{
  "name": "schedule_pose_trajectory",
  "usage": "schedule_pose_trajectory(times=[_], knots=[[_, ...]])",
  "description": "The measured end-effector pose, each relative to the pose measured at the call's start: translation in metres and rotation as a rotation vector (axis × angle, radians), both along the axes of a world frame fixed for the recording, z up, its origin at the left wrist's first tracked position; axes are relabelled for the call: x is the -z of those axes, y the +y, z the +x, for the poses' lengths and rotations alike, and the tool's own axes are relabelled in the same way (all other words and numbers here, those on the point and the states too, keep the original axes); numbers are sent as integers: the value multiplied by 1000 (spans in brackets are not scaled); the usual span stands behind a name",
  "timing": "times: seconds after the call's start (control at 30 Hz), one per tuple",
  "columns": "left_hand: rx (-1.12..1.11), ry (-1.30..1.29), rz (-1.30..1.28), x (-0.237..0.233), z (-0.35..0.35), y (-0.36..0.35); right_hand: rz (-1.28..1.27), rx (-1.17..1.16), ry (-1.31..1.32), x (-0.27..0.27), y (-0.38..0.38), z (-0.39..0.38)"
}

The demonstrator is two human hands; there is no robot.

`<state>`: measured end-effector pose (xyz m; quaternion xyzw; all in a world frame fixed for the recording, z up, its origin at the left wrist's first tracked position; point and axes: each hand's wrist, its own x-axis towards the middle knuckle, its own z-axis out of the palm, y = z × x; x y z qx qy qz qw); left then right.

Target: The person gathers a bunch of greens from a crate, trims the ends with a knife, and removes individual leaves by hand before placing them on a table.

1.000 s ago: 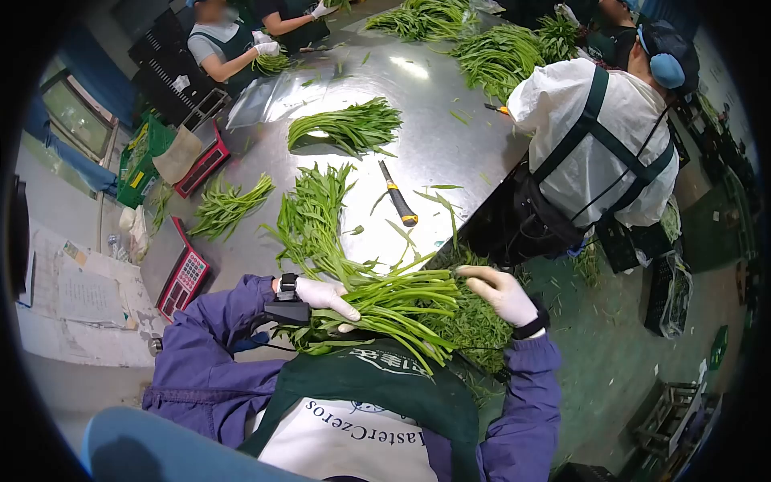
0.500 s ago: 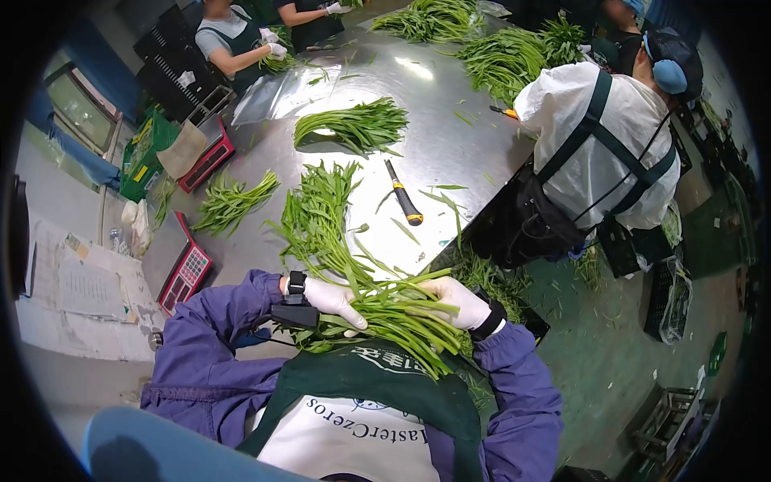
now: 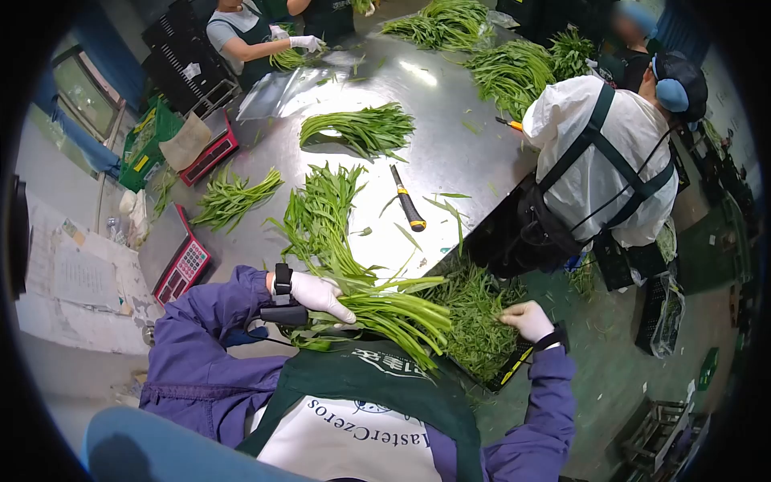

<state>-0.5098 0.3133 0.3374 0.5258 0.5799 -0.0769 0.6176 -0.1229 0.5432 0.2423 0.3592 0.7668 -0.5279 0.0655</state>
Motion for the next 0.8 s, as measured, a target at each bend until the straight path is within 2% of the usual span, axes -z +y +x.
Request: schedule_pose_trajectory(times=[0.03, 0.07, 0.1, 0.13, 0.2, 0.23, 0.3, 0.37, 0.43, 0.47, 0.53, 0.57, 0.63, 0.67, 0.7, 0.73, 0.77, 0.8], knots=[[51, 21, 119, -9, 0, -2, 288, -30, -285, 10, 1, 3], [116, 52, 58, -16, 2, 2, 253, 82, -298, 15, -7, -3], [118, 53, 54, -11, 3, 2, 202, 85, -72, 30, -8, -11], [139, 37, 83, 1, 5, 1, -16, 75, 72, 9, -21, -37], [188, 6, 147, 19, 10, 4, -195, -117, 455, 5, -38, -81], [197, 8, 147, 19, 14, 6, -231, -150, 518, -7, -48, -103], [175, -284, 428, 20, 23, 11, -459, -168, 749, -19, -64, -137], [156, -255, 400, 21, 25, 11, -855, -206, 809, -32, -70, -151], [135, -88, 111, 29, 22, 13, -1018, -234, 835, -13, -63, -150], [135, -86, 109, 9, 25, 15, -871, -191, 688, -32, -63, -145], [43, 45, -56, -30, 29, 18, -761, -231, 533, -38, -61, -144], [43, 45, -58, -26, 26, 16, -656, -238, 473, -47, -65, -141], [105, -182, -13, -11, 18, 11, -569, -169, 506, -45, -71, -135], [226, -49, -64, -7, 16, 14, -653, -143, 465, -38, -63, -129], [225, -52, -63, -9, 15, 12, -738, -119, 422, -32, -56, -125], [197, -14, 18, -16, 15, 9, -843, 4, 409, -40, -55, -122], [167, 24, 97, -20, 14, 7, -886, 69, 507, -36, -49, -114], [190, 81, 36, -19, 14, 9, -990, 141, 643, -31, -40, -107]])
